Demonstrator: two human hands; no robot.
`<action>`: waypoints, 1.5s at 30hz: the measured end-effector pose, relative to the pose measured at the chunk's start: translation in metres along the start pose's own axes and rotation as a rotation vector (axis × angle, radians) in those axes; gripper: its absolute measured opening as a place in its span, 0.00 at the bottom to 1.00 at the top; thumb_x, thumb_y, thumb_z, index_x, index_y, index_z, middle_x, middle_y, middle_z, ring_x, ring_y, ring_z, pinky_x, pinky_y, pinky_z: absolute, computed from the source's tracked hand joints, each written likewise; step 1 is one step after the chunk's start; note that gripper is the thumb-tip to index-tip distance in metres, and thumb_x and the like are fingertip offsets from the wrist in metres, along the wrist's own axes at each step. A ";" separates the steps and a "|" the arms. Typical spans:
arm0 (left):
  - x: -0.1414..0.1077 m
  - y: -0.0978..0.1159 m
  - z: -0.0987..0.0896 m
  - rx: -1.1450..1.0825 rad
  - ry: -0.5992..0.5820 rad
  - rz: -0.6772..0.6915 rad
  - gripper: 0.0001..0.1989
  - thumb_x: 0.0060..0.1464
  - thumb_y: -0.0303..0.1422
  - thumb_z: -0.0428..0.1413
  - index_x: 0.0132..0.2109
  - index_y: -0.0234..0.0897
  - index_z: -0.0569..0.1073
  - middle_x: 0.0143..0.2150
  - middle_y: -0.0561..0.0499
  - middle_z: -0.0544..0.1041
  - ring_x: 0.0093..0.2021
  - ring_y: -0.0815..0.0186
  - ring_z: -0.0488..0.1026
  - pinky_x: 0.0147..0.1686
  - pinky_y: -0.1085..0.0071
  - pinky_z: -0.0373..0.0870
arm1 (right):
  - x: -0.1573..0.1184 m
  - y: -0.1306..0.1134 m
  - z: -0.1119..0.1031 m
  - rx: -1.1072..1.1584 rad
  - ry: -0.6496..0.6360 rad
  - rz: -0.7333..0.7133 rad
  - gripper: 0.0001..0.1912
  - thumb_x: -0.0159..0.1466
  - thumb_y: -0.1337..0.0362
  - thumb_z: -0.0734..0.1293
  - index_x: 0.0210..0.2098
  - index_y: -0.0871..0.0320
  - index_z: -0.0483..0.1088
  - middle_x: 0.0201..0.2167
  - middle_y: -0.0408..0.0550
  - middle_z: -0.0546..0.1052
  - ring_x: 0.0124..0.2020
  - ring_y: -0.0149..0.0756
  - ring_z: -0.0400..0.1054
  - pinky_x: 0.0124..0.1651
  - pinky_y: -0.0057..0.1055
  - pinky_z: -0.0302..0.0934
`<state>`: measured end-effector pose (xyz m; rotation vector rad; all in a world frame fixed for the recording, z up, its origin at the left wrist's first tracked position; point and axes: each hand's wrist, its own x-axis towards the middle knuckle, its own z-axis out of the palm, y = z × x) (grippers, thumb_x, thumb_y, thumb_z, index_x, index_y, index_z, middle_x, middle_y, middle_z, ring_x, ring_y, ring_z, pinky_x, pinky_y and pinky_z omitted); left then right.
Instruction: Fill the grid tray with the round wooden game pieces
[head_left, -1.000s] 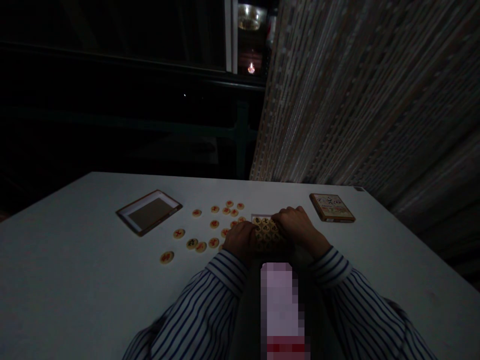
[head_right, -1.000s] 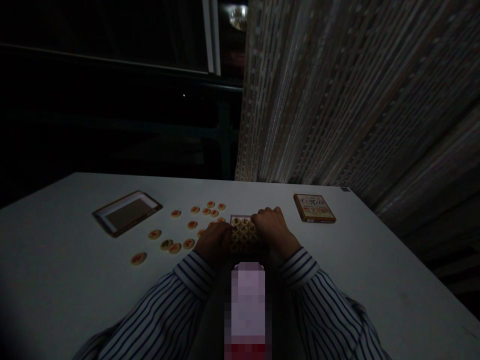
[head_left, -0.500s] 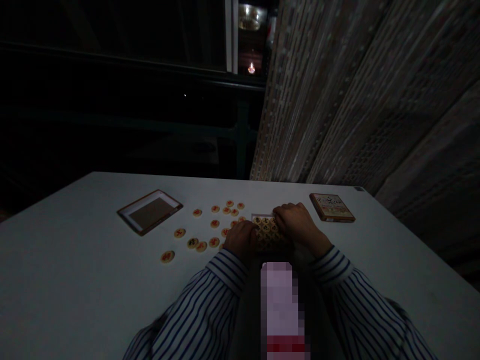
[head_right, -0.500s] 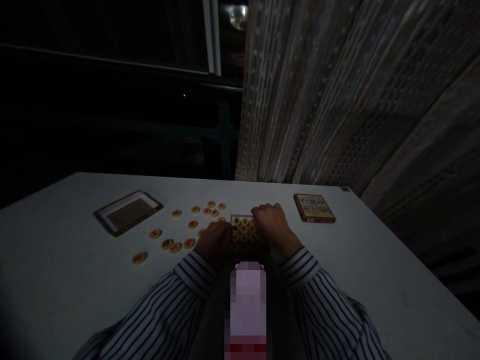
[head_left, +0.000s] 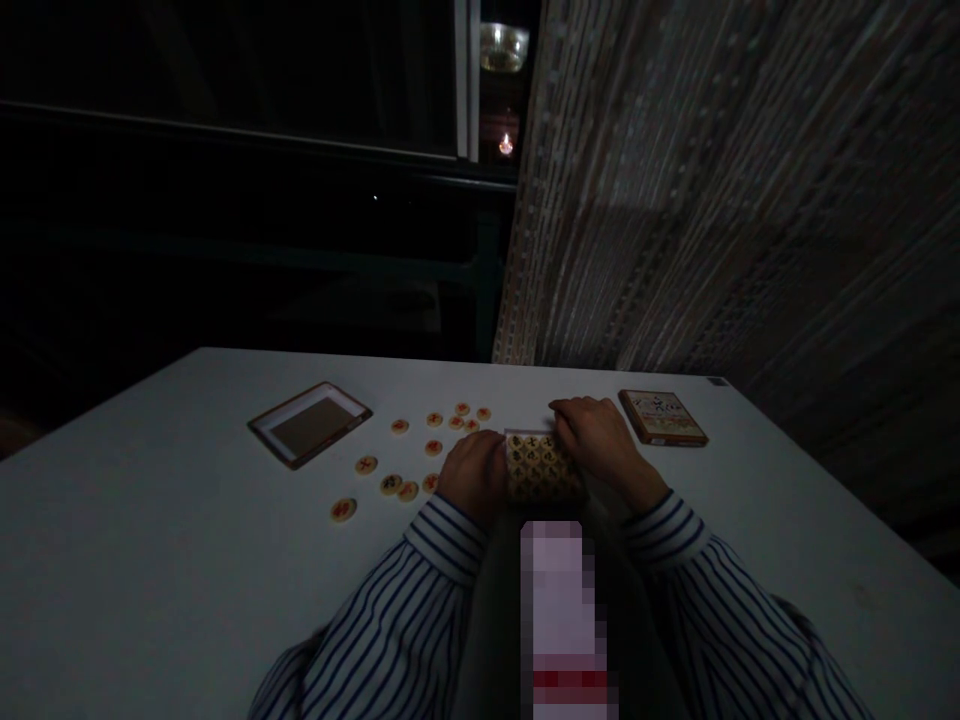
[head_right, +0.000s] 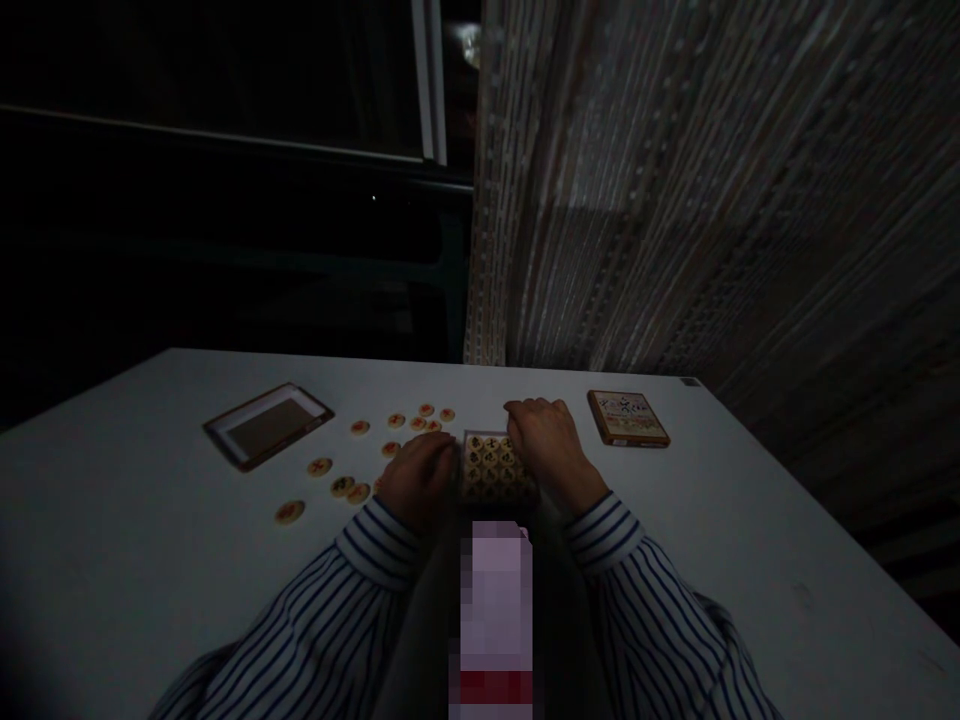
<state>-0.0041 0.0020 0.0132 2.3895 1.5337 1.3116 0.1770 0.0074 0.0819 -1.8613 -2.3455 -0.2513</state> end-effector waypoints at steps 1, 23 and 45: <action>0.000 0.000 -0.004 -0.001 0.006 -0.009 0.10 0.53 0.29 0.47 0.40 0.35 0.71 0.39 0.46 0.76 0.41 0.64 0.71 0.44 0.66 0.69 | 0.000 0.000 0.000 0.008 0.008 -0.004 0.18 0.65 0.63 0.51 0.50 0.58 0.64 0.43 0.52 0.73 0.45 0.38 0.63 0.44 0.33 0.48; -0.019 -0.064 -0.116 0.123 0.077 -0.198 0.13 0.53 0.36 0.46 0.38 0.37 0.73 0.39 0.50 0.77 0.39 0.62 0.73 0.42 0.66 0.70 | 0.004 -0.050 -0.015 0.091 -0.060 -0.222 0.17 0.64 0.62 0.53 0.46 0.58 0.67 0.42 0.52 0.73 0.44 0.37 0.64 0.45 0.33 0.49; -0.056 -0.108 -0.094 0.121 0.103 -0.217 0.14 0.53 0.34 0.44 0.38 0.38 0.73 0.37 0.48 0.77 0.39 0.63 0.72 0.42 0.65 0.69 | 0.032 -0.156 0.018 0.054 -0.191 -0.574 0.17 0.62 0.57 0.54 0.38 0.60 0.68 0.39 0.54 0.72 0.43 0.42 0.63 0.44 0.39 0.51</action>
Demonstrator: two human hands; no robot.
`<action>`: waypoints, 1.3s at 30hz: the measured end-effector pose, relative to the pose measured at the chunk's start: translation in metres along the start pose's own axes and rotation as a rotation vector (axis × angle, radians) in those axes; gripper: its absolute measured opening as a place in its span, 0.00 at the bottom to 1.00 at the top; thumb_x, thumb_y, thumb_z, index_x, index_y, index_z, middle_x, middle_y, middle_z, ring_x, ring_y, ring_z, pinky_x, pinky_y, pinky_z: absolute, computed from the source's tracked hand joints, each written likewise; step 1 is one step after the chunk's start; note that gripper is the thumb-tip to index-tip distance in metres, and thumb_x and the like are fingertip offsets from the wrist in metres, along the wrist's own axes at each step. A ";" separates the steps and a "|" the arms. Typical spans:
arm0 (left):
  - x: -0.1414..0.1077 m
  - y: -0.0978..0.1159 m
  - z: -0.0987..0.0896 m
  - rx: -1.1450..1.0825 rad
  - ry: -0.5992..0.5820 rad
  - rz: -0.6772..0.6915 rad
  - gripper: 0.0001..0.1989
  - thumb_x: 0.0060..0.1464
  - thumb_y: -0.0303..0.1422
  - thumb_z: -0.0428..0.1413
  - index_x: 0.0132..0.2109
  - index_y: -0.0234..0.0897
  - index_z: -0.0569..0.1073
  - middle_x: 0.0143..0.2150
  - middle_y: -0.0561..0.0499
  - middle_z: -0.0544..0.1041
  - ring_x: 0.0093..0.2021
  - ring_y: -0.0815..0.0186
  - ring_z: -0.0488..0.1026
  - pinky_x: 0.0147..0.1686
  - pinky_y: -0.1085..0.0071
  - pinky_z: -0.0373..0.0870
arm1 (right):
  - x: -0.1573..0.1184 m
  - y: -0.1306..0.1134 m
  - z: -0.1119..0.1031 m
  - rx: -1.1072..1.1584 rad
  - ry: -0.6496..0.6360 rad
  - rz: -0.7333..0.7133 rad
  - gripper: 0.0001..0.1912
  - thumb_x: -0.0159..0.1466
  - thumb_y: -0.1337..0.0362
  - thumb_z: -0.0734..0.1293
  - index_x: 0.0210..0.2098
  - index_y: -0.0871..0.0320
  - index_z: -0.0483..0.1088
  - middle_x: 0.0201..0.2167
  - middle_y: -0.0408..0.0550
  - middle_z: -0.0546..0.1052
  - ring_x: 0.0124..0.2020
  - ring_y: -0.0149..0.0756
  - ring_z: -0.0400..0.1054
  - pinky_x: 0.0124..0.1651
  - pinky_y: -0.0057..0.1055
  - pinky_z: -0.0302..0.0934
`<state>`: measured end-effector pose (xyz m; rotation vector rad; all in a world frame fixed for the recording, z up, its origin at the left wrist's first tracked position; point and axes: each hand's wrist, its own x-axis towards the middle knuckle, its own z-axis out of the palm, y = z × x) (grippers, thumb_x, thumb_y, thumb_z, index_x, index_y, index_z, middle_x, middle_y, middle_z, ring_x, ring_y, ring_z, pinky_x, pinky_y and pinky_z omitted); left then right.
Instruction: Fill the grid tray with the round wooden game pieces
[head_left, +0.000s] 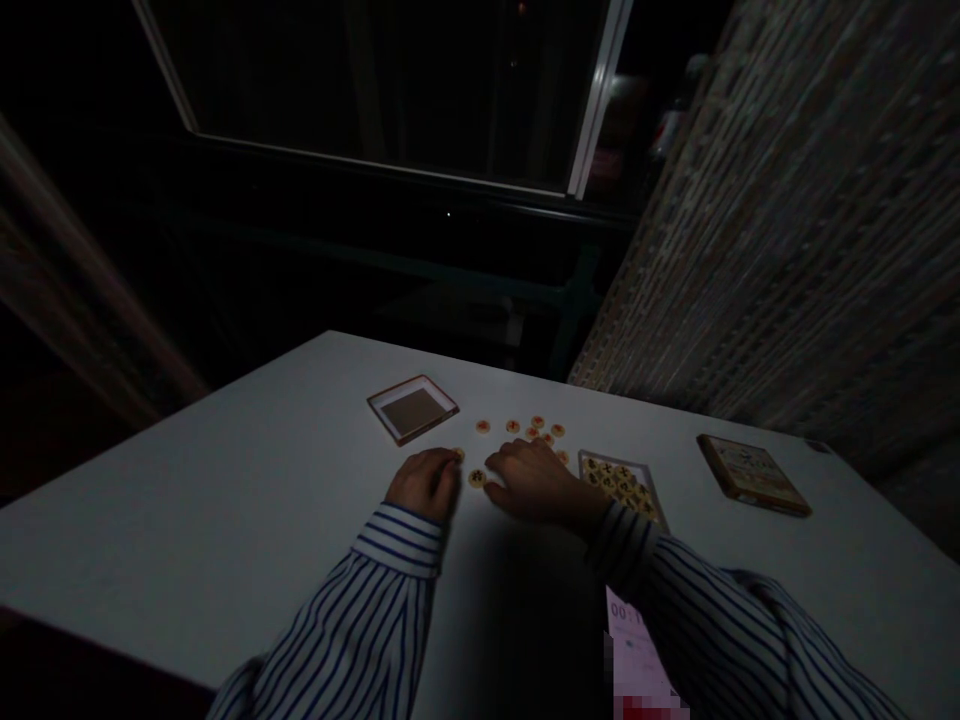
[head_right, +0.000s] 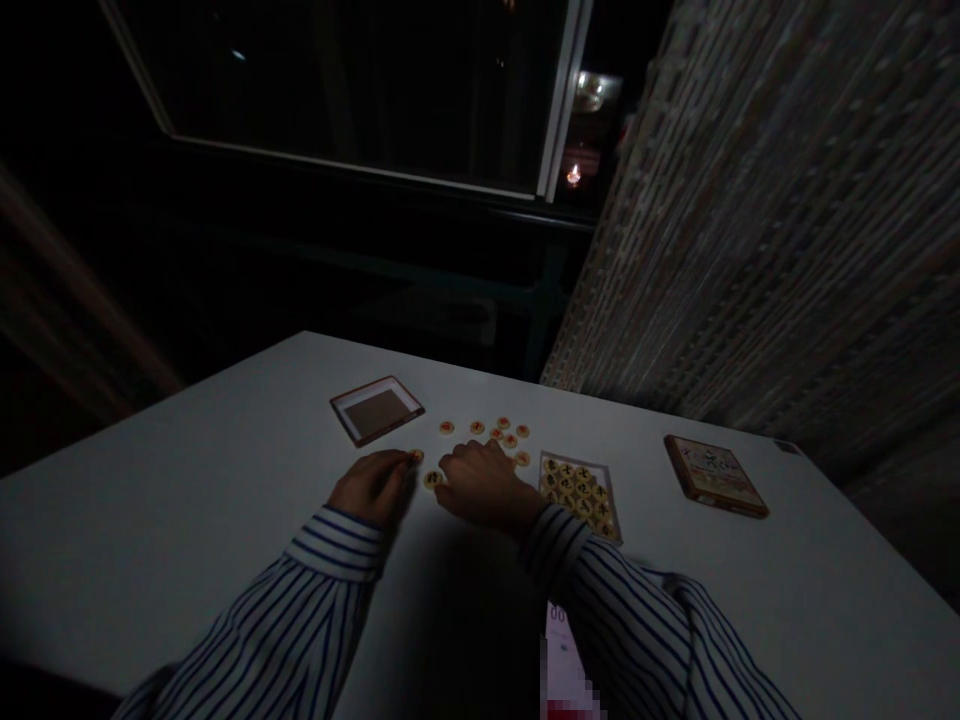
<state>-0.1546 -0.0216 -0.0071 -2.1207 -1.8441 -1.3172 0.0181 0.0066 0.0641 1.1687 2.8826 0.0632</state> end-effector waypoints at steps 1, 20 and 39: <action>0.000 0.000 0.001 -0.002 0.001 0.000 0.14 0.53 0.34 0.44 0.38 0.37 0.73 0.37 0.48 0.77 0.39 0.63 0.72 0.42 0.65 0.69 | 0.002 -0.002 0.002 -0.001 0.008 -0.011 0.17 0.62 0.57 0.54 0.38 0.61 0.68 0.38 0.54 0.72 0.42 0.42 0.63 0.44 0.40 0.52; -0.002 -0.002 0.003 0.022 -0.064 0.008 0.15 0.54 0.32 0.44 0.41 0.34 0.73 0.39 0.46 0.77 0.41 0.62 0.72 0.43 0.64 0.68 | 0.018 -0.014 0.010 -0.028 -0.020 -0.024 0.14 0.58 0.62 0.57 0.38 0.62 0.68 0.38 0.55 0.72 0.41 0.43 0.64 0.42 0.39 0.54; -0.001 0.013 0.003 -0.164 0.067 -0.102 0.14 0.52 0.36 0.47 0.39 0.35 0.73 0.38 0.46 0.77 0.40 0.62 0.72 0.44 0.65 0.67 | 0.002 -0.004 -0.007 0.078 0.161 0.027 0.14 0.59 0.61 0.59 0.40 0.61 0.67 0.37 0.53 0.73 0.40 0.41 0.65 0.43 0.36 0.51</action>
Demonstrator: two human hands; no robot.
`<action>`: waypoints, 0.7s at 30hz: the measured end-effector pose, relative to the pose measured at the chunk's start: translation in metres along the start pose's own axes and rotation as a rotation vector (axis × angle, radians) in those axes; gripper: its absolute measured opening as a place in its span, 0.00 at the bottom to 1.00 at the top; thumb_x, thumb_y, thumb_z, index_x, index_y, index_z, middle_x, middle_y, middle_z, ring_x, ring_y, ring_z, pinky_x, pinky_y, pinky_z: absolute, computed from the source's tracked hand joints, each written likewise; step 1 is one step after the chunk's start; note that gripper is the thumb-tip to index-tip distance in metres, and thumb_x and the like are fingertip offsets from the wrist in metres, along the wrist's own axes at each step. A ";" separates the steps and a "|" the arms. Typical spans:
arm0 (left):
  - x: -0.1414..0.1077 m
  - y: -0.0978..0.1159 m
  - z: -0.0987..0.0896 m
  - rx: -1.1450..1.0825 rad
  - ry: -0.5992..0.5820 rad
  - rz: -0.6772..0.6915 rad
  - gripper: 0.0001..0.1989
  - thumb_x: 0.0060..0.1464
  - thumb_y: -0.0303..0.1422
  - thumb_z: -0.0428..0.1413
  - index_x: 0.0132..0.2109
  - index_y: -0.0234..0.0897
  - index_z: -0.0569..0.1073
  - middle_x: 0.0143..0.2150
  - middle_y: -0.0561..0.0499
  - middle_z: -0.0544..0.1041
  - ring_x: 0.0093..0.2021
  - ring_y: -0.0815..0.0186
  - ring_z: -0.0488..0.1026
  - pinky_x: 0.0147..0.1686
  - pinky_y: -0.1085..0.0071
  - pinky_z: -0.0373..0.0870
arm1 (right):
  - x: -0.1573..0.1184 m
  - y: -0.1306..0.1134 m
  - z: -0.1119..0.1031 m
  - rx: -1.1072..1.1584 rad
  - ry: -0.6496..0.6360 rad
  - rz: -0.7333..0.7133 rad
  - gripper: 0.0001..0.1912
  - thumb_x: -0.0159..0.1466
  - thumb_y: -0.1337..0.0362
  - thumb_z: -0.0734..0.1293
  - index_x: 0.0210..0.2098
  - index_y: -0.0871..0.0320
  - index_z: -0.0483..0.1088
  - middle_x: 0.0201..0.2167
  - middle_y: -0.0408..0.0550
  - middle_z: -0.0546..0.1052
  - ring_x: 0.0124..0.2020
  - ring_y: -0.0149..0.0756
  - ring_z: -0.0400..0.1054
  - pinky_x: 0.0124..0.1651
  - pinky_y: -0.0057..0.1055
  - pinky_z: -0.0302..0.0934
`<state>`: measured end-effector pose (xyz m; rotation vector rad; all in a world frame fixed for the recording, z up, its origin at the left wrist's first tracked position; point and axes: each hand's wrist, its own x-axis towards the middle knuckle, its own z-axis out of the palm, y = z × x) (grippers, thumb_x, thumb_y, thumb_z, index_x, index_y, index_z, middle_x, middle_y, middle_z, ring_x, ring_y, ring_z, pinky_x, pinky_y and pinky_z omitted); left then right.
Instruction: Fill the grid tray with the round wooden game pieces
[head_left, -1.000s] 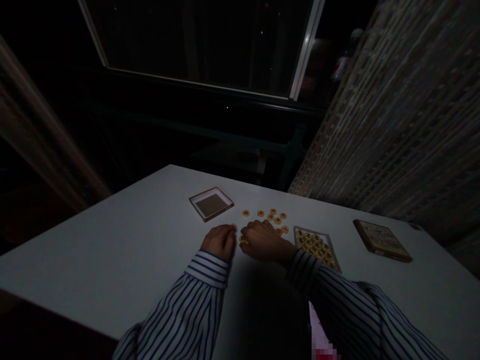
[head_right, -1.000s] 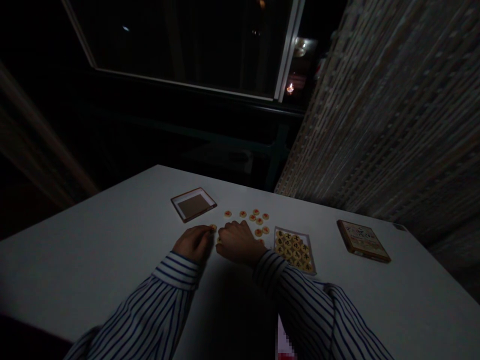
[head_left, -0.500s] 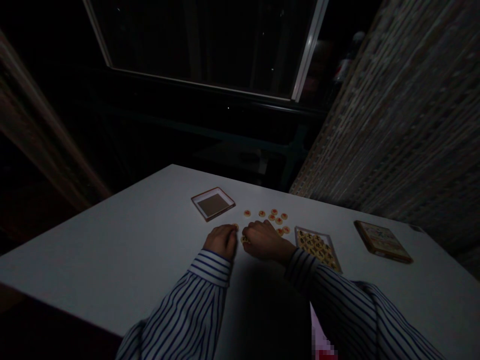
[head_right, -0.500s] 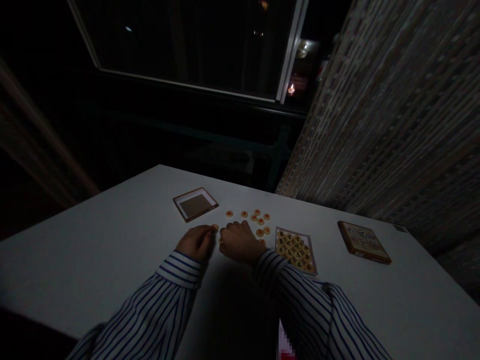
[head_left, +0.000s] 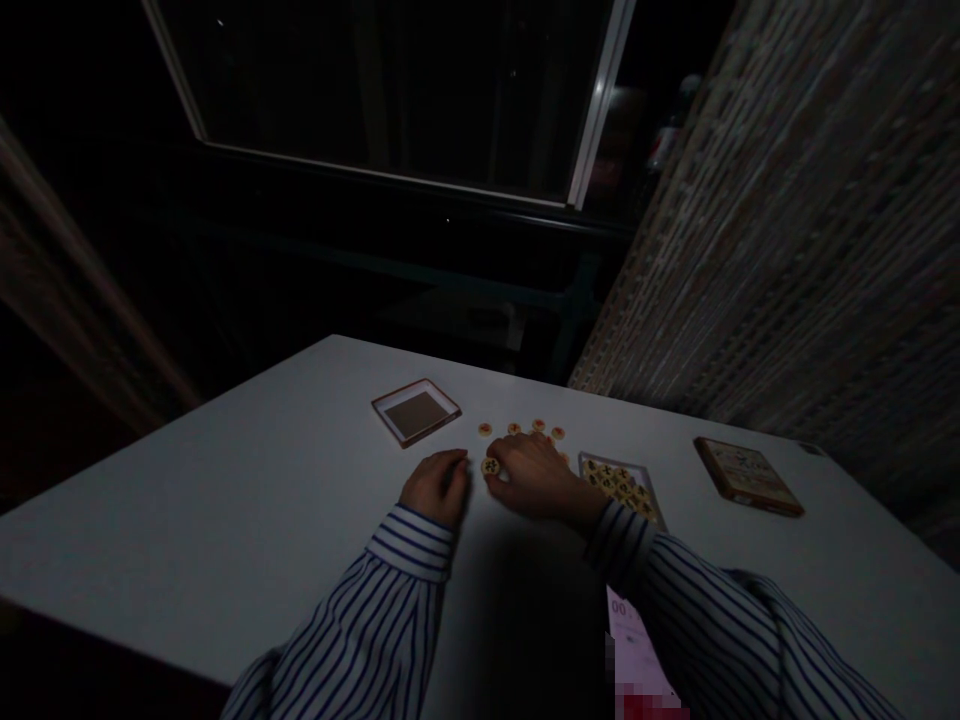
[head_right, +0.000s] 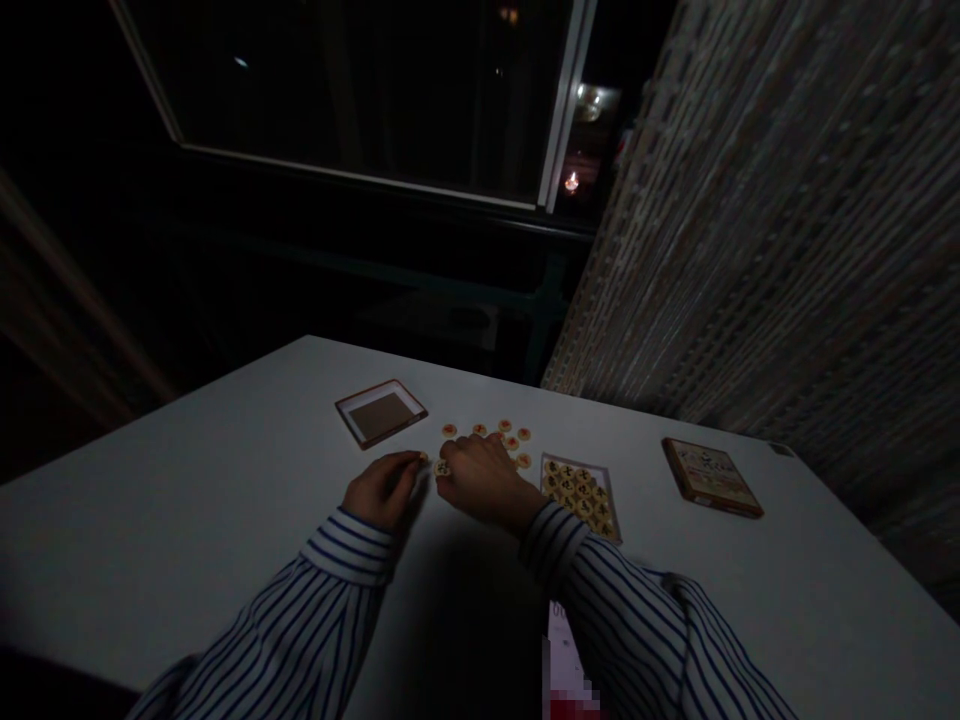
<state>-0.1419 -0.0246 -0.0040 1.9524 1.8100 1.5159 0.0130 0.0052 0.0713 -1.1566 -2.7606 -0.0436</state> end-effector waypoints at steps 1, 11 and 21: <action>-0.001 0.002 0.001 -0.030 0.001 -0.022 0.14 0.52 0.37 0.48 0.39 0.35 0.73 0.38 0.46 0.77 0.40 0.62 0.72 0.44 0.65 0.67 | -0.002 0.001 -0.002 0.008 0.012 0.005 0.13 0.59 0.61 0.59 0.40 0.61 0.67 0.37 0.53 0.73 0.40 0.40 0.65 0.43 0.36 0.51; -0.005 0.033 0.008 -0.387 -0.182 -0.277 0.15 0.46 0.41 0.54 0.37 0.35 0.76 0.35 0.47 0.78 0.37 0.62 0.74 0.42 0.65 0.69 | -0.032 0.016 -0.003 0.091 0.158 -0.014 0.14 0.60 0.59 0.61 0.41 0.60 0.67 0.37 0.50 0.73 0.42 0.38 0.63 0.45 0.35 0.50; -0.002 0.074 0.018 -0.872 -0.279 -0.606 0.13 0.36 0.35 0.62 0.31 0.32 0.75 0.29 0.48 0.79 0.30 0.66 0.75 0.35 0.72 0.71 | -0.064 0.032 -0.008 0.143 0.230 -0.025 0.16 0.61 0.56 0.61 0.44 0.60 0.66 0.37 0.50 0.72 0.41 0.37 0.63 0.43 0.34 0.52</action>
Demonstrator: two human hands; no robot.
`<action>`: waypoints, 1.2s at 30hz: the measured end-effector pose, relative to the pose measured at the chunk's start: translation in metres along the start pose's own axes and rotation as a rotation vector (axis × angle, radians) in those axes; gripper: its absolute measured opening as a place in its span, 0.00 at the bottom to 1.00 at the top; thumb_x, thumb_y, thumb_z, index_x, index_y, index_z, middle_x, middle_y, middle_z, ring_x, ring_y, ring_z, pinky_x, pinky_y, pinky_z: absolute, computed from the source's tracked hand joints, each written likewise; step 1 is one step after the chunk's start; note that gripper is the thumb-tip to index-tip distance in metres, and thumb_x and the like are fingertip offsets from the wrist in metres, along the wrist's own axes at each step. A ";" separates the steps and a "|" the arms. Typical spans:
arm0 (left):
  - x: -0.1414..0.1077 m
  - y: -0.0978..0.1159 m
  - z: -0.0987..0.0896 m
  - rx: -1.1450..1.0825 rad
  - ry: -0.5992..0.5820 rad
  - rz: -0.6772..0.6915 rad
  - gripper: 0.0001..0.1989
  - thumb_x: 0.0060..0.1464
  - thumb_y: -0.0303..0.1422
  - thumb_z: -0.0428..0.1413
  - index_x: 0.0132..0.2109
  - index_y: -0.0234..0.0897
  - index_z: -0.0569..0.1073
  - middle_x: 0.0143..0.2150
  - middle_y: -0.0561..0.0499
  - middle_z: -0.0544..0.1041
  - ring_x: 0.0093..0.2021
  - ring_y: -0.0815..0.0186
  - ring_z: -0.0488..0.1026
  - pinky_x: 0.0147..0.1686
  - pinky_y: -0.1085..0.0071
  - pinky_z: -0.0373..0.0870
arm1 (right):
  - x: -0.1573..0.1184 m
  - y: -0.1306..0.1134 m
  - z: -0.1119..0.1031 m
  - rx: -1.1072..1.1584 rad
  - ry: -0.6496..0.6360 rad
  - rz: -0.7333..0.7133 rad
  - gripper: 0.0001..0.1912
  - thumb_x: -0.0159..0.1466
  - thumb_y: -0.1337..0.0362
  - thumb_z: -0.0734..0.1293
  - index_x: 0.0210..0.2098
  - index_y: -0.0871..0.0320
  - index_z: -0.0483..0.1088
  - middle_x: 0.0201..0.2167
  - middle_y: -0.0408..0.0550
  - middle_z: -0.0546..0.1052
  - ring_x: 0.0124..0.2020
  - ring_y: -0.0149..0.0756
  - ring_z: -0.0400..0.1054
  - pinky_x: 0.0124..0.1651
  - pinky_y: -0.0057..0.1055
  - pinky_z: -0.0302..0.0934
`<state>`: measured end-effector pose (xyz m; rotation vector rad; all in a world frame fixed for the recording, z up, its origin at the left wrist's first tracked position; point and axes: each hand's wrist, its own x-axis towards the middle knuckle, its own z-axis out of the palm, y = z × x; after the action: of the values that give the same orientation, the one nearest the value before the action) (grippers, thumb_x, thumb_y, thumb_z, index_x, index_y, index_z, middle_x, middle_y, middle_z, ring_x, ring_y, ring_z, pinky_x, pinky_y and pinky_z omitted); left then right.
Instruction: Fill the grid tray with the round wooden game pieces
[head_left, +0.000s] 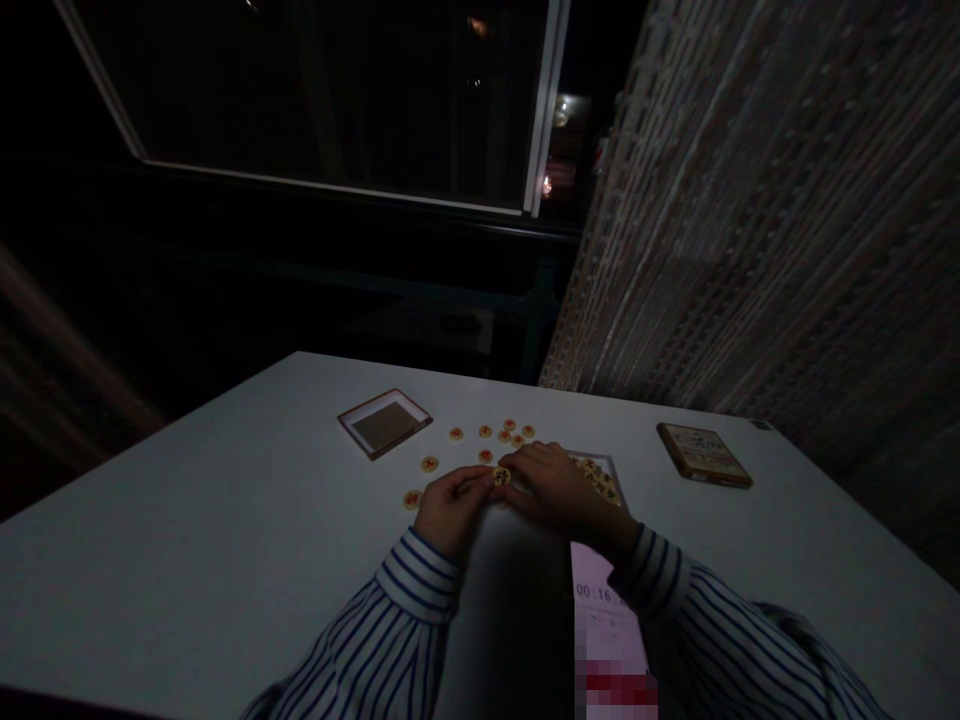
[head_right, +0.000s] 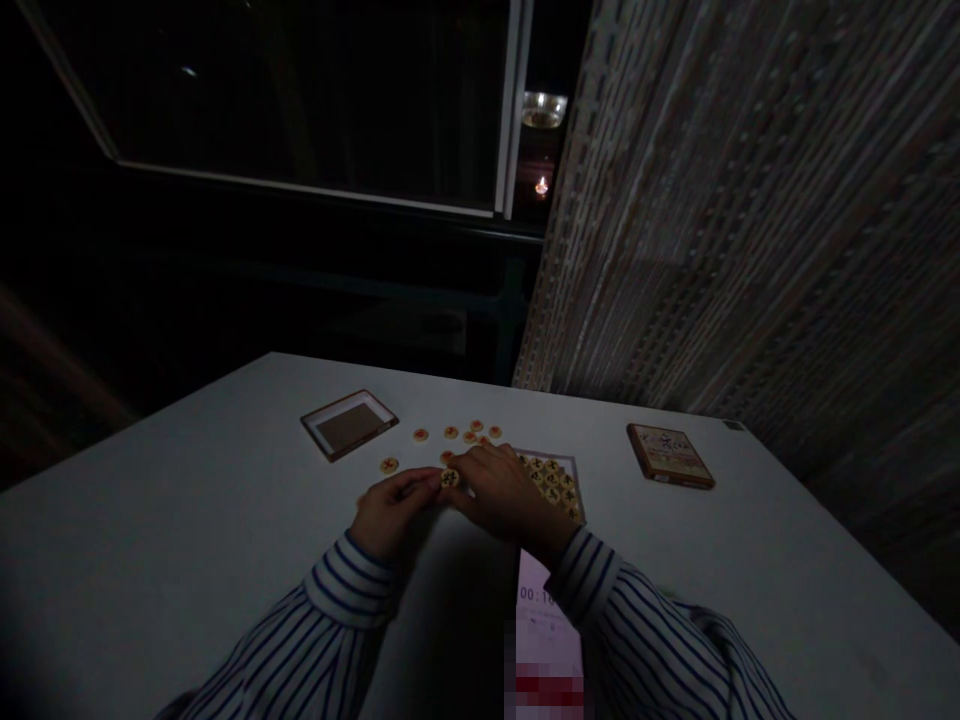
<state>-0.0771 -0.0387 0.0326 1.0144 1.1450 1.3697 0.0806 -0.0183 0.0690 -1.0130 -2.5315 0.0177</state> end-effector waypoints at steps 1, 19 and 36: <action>-0.001 0.001 0.003 -0.040 -0.017 -0.029 0.13 0.35 0.35 0.62 0.31 0.32 0.75 0.28 0.49 0.79 0.29 0.67 0.74 0.34 0.73 0.71 | -0.003 0.002 0.000 0.003 0.010 0.003 0.16 0.61 0.56 0.61 0.44 0.60 0.66 0.37 0.50 0.72 0.40 0.36 0.63 0.43 0.34 0.52; 0.007 -0.003 0.058 0.037 -0.117 -0.063 0.11 0.33 0.34 0.62 0.27 0.32 0.74 0.24 0.51 0.77 0.27 0.67 0.73 0.32 0.72 0.69 | -0.045 0.037 0.003 0.090 0.218 0.079 0.14 0.59 0.62 0.62 0.44 0.59 0.67 0.38 0.51 0.73 0.42 0.36 0.64 0.46 0.36 0.56; 0.024 -0.016 0.098 0.034 -0.202 -0.025 0.08 0.39 0.33 0.59 0.29 0.33 0.74 0.26 0.49 0.78 0.28 0.66 0.74 0.31 0.71 0.71 | -0.069 0.067 0.006 0.072 0.379 0.191 0.13 0.60 0.62 0.62 0.43 0.59 0.67 0.39 0.51 0.74 0.41 0.36 0.65 0.44 0.35 0.58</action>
<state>0.0194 -0.0040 0.0354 1.1314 1.0294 1.2022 0.1673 -0.0140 0.0276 -1.1088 -2.0742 -0.0260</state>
